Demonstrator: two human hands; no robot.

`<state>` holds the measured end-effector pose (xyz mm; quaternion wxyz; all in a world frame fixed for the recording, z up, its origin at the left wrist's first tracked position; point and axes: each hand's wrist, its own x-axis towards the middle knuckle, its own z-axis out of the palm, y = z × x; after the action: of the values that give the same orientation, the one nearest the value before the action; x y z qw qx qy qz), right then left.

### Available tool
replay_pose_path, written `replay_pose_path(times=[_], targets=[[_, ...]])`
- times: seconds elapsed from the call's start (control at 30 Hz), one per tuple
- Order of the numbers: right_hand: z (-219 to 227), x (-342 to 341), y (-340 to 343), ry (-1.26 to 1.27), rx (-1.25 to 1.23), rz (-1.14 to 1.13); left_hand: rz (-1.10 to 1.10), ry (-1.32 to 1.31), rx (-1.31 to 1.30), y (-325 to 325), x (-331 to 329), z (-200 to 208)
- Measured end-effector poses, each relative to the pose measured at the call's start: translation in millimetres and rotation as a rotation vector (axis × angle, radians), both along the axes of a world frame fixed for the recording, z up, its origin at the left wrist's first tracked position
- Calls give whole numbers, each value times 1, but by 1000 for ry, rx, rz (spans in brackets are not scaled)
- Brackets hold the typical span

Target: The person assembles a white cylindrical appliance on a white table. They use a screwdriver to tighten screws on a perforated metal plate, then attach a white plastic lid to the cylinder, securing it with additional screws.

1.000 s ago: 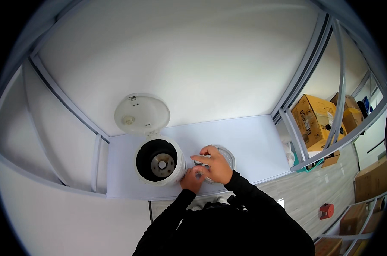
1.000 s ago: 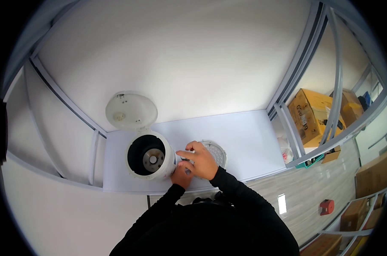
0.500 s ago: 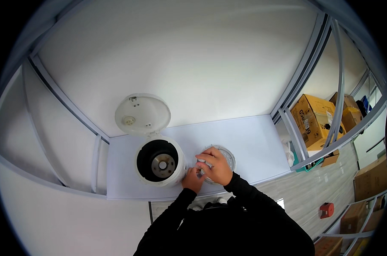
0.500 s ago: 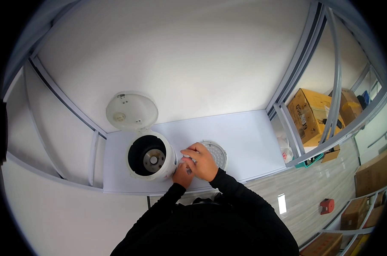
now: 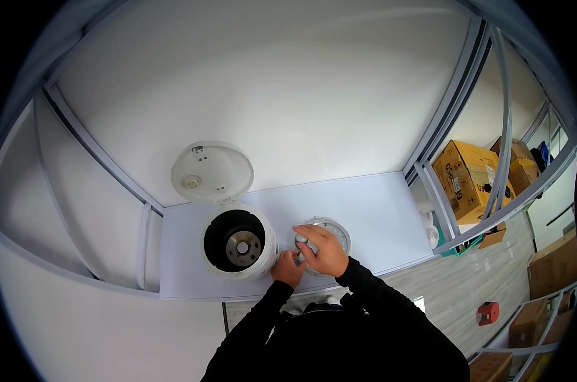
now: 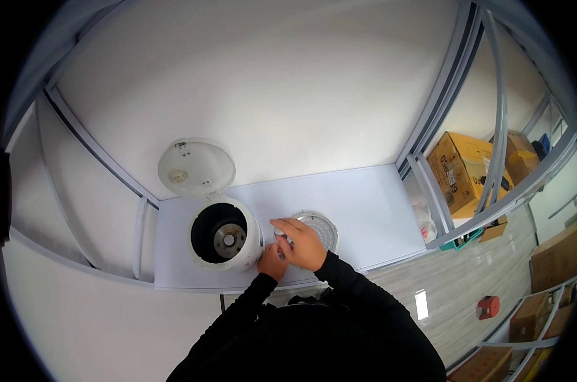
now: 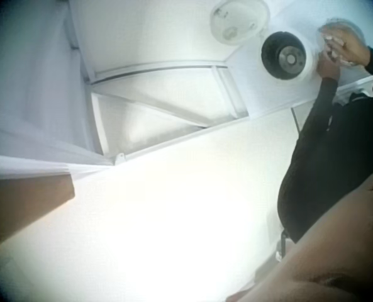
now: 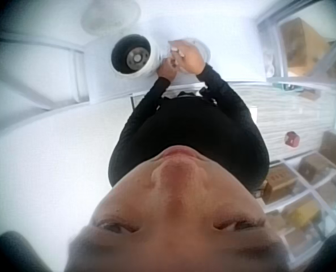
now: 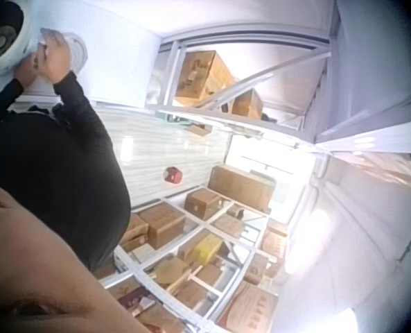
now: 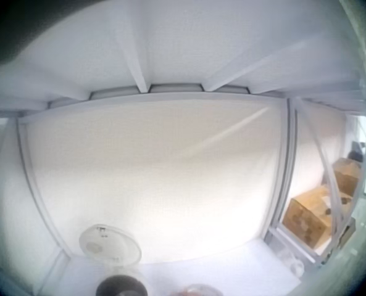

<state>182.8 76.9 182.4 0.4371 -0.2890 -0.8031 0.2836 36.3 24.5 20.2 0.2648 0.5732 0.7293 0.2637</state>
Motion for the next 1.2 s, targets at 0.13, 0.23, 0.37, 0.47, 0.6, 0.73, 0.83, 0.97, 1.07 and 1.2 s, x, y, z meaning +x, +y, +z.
replay_pose_path(times=[0.13, 0.23, 0.37, 0.47, 0.6, 0.73, 0.83, 0.97, 1.07, 1.2], targets=[[1, -1, 1, -9, 136, 15, 2, 9, 20, 1, 2, 1], [4, 3, -1, -81, 156, 22, 3, -8, 92, 0, -1, -14], [-2, 6, 1, -35, 47, 26, 10, -6, 9, 1, 4, -6], [-2, 4, 2, 14, 90, 23, 20, -3, 11, 0, 5, -5], [3, 9, 0, -75, 144, 56, 11, -34, 73, 0, 2, -17], [-6, 14, 4, -78, 27, 79, 25, -20, 23, 0, 6, -3], [-3, 10, 2, -16, 101, 41, 21, 9, -25, 0, 7, 2], [0, 14, 1, -145, 56, 49, 29, -17, 83, -2, 4, -12], [-6, 17, 6, -113, -11, 40, 32, -29, 42, -1, 7, -6], [-9, 13, 8, 14, 46, -12, 29, -29, -3, 0, 6, -1]])
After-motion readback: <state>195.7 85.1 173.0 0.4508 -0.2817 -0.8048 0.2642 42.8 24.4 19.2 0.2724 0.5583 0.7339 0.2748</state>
